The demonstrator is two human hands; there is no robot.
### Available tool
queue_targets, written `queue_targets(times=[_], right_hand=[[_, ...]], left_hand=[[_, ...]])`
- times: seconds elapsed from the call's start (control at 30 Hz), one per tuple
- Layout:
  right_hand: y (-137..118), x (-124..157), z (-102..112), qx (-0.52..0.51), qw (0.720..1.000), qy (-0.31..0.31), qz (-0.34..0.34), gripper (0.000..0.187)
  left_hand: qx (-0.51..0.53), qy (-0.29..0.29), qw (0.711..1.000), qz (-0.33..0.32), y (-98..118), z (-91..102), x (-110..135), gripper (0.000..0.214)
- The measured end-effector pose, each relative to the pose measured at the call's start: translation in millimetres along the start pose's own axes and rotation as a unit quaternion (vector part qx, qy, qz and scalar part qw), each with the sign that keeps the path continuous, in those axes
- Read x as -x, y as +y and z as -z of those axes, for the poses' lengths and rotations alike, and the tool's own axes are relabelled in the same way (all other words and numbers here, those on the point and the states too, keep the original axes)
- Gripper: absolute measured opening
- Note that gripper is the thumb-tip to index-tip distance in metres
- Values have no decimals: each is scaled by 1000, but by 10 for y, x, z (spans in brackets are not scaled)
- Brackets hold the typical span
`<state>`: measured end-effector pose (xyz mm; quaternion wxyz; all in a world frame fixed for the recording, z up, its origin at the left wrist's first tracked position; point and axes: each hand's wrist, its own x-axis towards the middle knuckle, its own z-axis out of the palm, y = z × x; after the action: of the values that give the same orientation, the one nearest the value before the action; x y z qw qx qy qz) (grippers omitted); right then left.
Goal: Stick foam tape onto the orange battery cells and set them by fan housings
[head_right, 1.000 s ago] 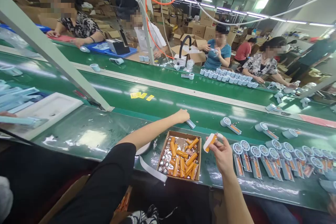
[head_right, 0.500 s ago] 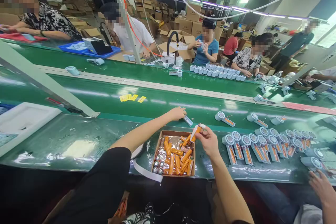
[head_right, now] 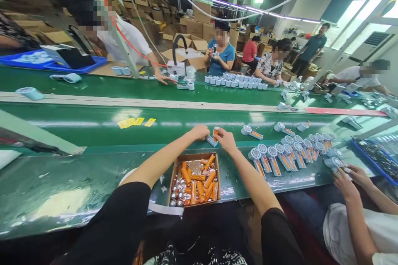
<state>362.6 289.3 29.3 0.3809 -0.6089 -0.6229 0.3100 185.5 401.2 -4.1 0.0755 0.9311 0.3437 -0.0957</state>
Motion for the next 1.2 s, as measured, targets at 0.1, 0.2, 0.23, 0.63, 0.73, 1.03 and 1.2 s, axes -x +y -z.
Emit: queue_targets(times=[0.1,0.2,0.23,0.63,0.73,1.03,1.2], right_hand=[[98,-58,-60,57,998,-19,5,34],[182,-106,-70,112,993,-35,13,37],[200,-118,-64,130,991,-39,15,38],[74,15,40,372,923,-94,11,34],[21,-18,49,420,901,-108,-9,36],[-183,-142,-190,493,848,-193,-25,37],[-169,-286,-186,483,850,-206,-42,40]], left_hand=[[19,-4,999,29,45,56,8,32],[28,-16,998,48,90,92,-26,35],[30,-21,998,49,104,109,-49,35],[111,-29,993,-14,-51,337,-166,33],[132,-5,991,2,-53,297,-213,34],[177,29,983,38,15,140,-351,33],[206,57,976,41,89,96,-369,35]])
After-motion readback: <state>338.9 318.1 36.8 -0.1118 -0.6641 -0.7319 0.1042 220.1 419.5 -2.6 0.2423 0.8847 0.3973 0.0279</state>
